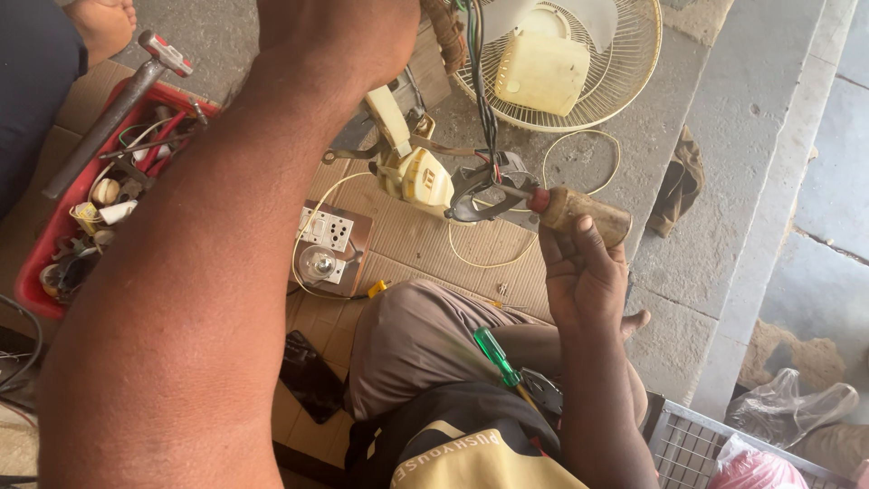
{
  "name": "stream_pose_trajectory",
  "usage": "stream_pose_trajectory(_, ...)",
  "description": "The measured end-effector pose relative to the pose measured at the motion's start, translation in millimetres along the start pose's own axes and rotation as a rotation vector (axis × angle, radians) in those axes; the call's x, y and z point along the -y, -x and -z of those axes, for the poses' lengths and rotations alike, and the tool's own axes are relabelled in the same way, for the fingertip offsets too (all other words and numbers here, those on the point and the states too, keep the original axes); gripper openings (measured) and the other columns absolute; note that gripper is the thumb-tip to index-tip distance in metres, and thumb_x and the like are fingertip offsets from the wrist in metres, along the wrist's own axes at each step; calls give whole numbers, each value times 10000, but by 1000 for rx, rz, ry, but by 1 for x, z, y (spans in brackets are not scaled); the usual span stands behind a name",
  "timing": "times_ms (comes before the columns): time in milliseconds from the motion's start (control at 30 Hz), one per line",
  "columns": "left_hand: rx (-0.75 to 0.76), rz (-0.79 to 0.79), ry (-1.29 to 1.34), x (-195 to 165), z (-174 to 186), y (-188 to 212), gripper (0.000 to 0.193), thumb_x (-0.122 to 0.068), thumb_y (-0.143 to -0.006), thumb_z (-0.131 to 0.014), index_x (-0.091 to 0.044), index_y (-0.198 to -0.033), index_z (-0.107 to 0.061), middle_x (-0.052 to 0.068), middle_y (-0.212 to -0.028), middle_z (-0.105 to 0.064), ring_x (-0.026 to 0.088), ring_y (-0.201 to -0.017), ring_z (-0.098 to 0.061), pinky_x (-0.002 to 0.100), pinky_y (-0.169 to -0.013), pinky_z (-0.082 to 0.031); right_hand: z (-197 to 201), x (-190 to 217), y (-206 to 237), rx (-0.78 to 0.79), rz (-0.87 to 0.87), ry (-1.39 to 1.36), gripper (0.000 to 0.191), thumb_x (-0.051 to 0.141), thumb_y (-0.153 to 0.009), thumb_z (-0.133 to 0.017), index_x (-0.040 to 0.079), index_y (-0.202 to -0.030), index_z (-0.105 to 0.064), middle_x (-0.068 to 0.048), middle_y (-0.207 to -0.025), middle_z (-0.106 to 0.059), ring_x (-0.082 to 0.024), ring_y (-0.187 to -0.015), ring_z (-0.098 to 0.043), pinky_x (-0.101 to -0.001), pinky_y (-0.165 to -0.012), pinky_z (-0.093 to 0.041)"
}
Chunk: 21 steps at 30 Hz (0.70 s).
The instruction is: The person is repairing a disassembled electric fan motor. They apply lubricant to the motor shaft using a small bottle, rotate the shaft by hand to distribute the oil, and use pliers to adjust internal components. The task involves careful manipulation of the motor's internal parts to restore functionality.
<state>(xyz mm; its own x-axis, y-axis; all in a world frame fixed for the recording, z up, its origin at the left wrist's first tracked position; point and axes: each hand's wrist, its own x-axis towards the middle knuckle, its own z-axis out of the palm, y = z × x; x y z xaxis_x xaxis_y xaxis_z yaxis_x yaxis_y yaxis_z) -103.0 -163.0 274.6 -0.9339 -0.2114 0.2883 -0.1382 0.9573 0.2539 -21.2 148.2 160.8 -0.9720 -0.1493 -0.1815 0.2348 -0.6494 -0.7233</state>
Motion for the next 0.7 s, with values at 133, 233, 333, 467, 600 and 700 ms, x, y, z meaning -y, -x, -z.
stream_pose_trajectory(133,56,18,6,-3,0,0,304,-208,-1045,-543,1,-950,-742,178,-665,-706,274,-597,-730,418,-525,-598,-2,-5,1,-28,42,12,295,25,-995,-651,-14,-1267,-545,-270,-1293,-655,-416,-1258,-655,-510,-1129,-521)
stream_pose_trajectory(233,52,26,4,-5,2,0,307,-202,-1044,-538,5,-948,-743,178,-658,-703,266,-590,-730,404,-512,-599,0,-7,0,-52,66,-12,305,-7,-979,-664,-14,-1263,-552,-233,-1284,-662,-387,-1252,-660,-519,-1117,-520)
stream_pose_trajectory(333,25,19,8,-7,5,1,308,-214,-1038,-547,6,-955,-745,179,-664,-705,267,-597,-728,405,-514,-593,2,-8,-2,-57,89,5,307,-22,-974,-671,-7,-1256,-548,-218,-1266,-666,-377,-1239,-667,-528,-1130,-551)
stream_pose_trajectory(467,72,109,48,-11,11,3,344,-256,-1049,-522,23,-1012,-719,181,-679,-703,249,-599,-732,376,-504,-601,3,-7,-3,-67,114,49,313,-41,-965,-675,-17,-1241,-530,-232,-1248,-664,-390,-1216,-678,-525,-1075,-549)
stream_pose_trajectory(600,238,287,89,-16,18,4,405,-319,-1091,-465,35,-1127,-658,176,-752,-697,233,-666,-740,348,-561,-624,1,-6,-4,-99,128,73,347,-54,-955,-681,-9,-1236,-483,-223,-1245,-644,-383,-1197,-685,-512,-1034,-556)
stream_pose_trajectory(700,189,218,64,-17,20,4,396,-299,-1072,-467,30,-1061,-688,178,-704,-704,245,-614,-737,355,-511,-613,-1,-5,-4,-87,153,84,359,-63,-962,-683,-18,-1241,-461,-241,-1255,-633,-393,-1195,-689,-513,-1033,-560)
